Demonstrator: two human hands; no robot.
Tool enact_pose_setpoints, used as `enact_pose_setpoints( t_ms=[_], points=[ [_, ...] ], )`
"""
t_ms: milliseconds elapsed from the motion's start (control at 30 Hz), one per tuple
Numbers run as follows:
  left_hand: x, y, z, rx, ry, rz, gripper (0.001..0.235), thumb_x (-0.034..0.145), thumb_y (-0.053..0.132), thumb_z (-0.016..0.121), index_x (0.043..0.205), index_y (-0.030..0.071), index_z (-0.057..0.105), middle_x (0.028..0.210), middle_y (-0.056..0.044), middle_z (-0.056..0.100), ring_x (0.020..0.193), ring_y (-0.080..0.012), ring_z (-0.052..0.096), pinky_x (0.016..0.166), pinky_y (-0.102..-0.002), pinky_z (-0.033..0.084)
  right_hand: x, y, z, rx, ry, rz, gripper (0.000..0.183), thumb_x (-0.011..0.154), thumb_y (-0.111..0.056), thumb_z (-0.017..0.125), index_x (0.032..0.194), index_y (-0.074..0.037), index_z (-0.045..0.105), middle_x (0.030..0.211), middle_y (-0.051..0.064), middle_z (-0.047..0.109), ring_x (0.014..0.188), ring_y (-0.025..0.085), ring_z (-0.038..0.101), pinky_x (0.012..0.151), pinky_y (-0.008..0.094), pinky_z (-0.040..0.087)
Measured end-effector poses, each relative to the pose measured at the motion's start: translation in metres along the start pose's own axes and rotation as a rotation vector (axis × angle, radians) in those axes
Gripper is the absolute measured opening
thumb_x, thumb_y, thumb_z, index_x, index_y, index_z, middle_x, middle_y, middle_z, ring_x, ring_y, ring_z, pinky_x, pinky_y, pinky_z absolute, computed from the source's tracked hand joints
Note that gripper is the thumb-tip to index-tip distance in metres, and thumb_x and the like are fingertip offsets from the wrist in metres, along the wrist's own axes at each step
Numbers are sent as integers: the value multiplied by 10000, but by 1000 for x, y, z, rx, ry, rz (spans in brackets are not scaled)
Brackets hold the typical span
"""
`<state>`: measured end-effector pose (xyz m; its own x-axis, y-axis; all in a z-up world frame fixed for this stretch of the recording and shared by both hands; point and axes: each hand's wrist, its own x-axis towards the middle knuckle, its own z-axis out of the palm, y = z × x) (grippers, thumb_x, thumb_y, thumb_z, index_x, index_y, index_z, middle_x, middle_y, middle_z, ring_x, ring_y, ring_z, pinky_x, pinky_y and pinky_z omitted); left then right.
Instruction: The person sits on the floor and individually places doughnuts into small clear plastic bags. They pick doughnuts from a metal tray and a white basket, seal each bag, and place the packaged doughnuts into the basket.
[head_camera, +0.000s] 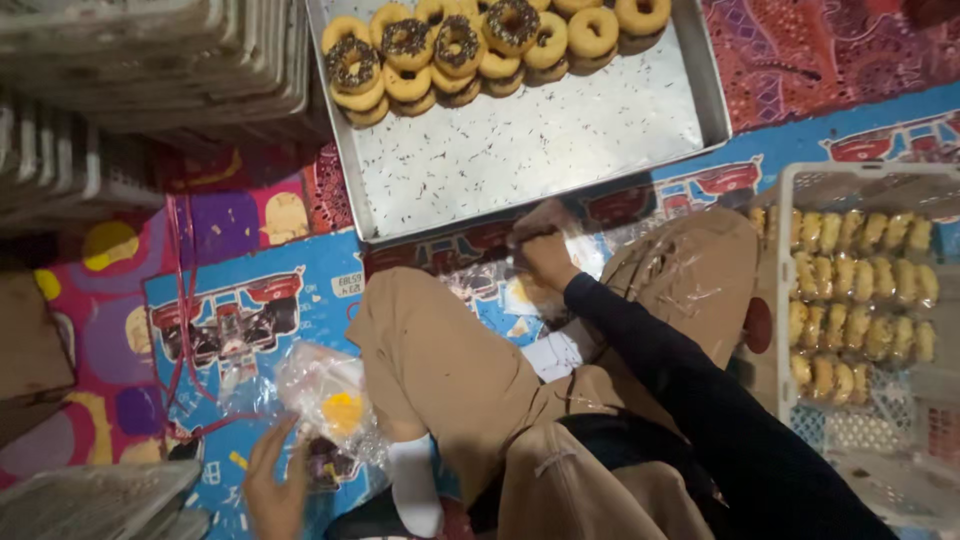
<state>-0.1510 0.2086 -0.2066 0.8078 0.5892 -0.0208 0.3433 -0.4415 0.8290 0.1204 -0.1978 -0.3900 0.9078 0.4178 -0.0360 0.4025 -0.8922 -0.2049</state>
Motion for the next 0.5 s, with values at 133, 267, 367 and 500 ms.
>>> enact_pose_setpoints(
  t_ms=[133, 267, 367, 500],
  points=[
    [8, 101, 101, -13, -238, 380, 294, 941, 53, 630, 1229, 26, 682, 1254, -127, 699, 1184, -271, 634, 1046, -364, 471, -23, -21, -52, -156, 72, -203, 110, 801, -237, 695, 783, -152, 762, 862, 78, 717, 897, 230, 670, 917, 453, 439],
    [-7, 187, 231, 74, -748, -5, 678, 931, 351, 757, 1438, 9, 463, 1333, -253, 580, 1237, -389, 590, 1003, -428, 487, -95, -46, -131, -69, 146, -255, 234, 823, -163, 621, 1019, -135, 746, 1093, 54, 715, 1088, 226, 641, 1034, 527, 385],
    [-37, 234, 268, -101, -784, 342, 352, 1015, 288, 557, 1244, 92, 738, 1210, -154, 753, 1152, -288, 718, 1054, -413, 531, -122, -43, -192, -9, 208, -75, 275, 752, -217, 657, 1002, -122, 722, 1196, 84, 706, 1187, 251, 617, 1064, 573, 344],
    [-53, 268, 266, -251, -555, 1015, 333, 1060, 302, 591, 1310, 128, 727, 1371, -94, 702, 1379, -268, 617, 1259, -637, 281, -119, -36, -236, 157, 107, 243, 456, 738, -319, 724, 1129, -88, 699, 1297, 120, 655, 1258, 279, 571, 1110, 580, 306]
  ],
)
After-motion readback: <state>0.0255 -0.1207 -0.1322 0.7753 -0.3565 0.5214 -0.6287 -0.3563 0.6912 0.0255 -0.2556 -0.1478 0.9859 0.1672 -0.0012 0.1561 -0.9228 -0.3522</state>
